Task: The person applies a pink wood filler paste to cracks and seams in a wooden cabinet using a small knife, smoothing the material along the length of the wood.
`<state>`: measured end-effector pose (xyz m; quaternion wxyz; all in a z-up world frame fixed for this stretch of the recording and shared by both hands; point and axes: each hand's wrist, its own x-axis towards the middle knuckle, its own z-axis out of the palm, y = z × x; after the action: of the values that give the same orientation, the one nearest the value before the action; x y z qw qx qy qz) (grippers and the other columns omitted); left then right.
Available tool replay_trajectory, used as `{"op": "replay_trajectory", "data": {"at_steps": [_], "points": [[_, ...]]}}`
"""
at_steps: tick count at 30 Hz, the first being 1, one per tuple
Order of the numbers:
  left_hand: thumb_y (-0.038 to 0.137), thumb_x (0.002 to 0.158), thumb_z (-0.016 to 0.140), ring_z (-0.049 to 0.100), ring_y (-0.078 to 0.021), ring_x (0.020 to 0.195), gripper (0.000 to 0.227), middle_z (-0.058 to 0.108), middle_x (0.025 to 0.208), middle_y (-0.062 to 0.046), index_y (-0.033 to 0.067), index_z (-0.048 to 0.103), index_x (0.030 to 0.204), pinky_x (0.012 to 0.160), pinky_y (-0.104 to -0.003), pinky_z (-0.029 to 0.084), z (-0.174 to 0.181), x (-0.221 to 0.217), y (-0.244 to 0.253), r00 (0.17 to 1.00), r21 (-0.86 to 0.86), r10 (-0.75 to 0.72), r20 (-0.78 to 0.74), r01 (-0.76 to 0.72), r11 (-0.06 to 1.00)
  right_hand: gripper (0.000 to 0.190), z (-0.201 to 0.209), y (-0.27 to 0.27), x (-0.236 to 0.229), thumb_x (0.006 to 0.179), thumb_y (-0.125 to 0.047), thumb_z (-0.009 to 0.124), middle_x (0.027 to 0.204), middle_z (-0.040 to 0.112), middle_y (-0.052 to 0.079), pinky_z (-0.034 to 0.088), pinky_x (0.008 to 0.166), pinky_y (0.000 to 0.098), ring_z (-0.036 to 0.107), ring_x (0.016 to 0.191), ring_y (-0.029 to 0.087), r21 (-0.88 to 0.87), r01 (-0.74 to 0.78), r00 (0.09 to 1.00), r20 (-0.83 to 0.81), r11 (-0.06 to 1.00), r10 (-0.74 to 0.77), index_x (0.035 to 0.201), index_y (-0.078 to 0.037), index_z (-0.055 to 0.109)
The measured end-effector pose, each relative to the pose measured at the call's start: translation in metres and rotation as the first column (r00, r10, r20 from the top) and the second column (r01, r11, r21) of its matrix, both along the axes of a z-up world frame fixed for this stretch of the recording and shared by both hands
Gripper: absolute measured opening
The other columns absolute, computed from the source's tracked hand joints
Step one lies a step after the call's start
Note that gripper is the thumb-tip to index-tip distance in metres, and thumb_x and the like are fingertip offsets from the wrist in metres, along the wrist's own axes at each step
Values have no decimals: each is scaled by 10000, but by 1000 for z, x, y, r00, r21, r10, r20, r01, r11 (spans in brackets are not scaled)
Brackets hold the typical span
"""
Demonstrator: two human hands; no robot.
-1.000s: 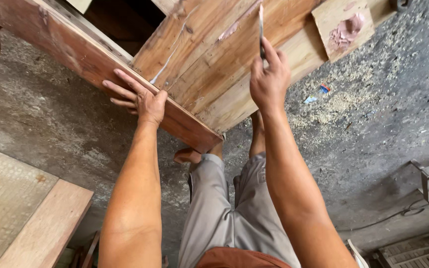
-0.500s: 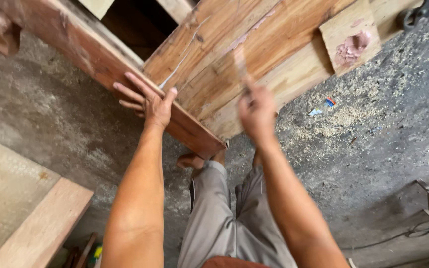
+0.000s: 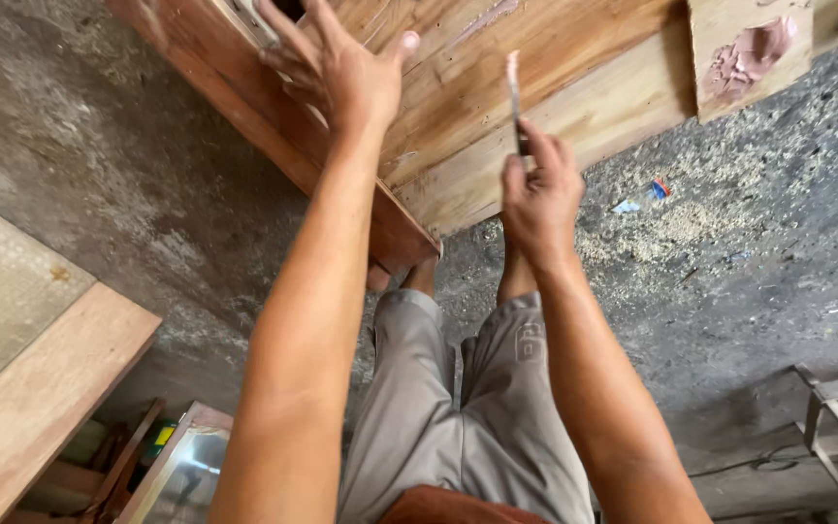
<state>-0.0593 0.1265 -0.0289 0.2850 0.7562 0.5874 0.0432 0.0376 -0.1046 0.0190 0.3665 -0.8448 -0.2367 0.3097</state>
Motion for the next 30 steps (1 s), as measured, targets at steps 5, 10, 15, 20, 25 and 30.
{"op": "replay_trajectory", "data": {"at_steps": [5,10,15,20,25,30], "points": [[305,719,957,125,-458,1570,1255,-257,1666,-220,196,91,1620,1189,-537,422,-18,22,12,989,-49,84,118,-78,996,349,8,2,51,982,-7,650,1139,670,152,536,664,291,664,838,193,-4,-6,996,92,1000,7,1329,-42,675],[363,710,1053,-27,-624,1475,1334,-231,1652,-172,303,93,1633,1147,-784,192,-18,22,10,988,170,-20,-153,46,984,347,4,12,38,982,-22,654,1122,656,147,557,747,322,661,905,214,69,-13,997,76,998,7,1328,-43,673],[471,668,1004,-71,-603,1482,1384,-244,1637,-149,386,3,1620,1105,-857,56,-7,20,13,972,97,-39,-233,63,993,285,-20,23,80,1048,-69,686,1075,668,132,559,856,365,664,989,227,126,-34,970,243,991,2,1331,-39,675],[645,1020,707,-174,-632,1498,1086,-296,1687,-170,352,-112,1671,1147,-829,30,20,-70,22,887,-159,120,-447,-211,965,245,-48,47,101,1061,-65,662,1059,671,117,593,795,294,651,933,211,156,45,935,342,987,-96,1304,-47,687],[477,1051,672,-60,-520,1567,1038,-415,1636,-225,353,-189,1618,1253,-568,290,2,-97,31,937,-365,335,-100,-348,864,302,-59,69,-4,1036,-30,644,1019,630,153,560,786,357,619,922,258,300,-24,958,281,954,-64,1331,7,592],[246,1130,756,-209,-510,1574,1103,-512,1538,-262,312,-220,1639,1305,-513,265,0,-123,25,964,-370,229,136,-165,914,317,-34,30,-16,999,-39,654,1024,667,175,567,806,390,674,912,300,195,-110,992,89,975,94,1315,-54,669]]}}
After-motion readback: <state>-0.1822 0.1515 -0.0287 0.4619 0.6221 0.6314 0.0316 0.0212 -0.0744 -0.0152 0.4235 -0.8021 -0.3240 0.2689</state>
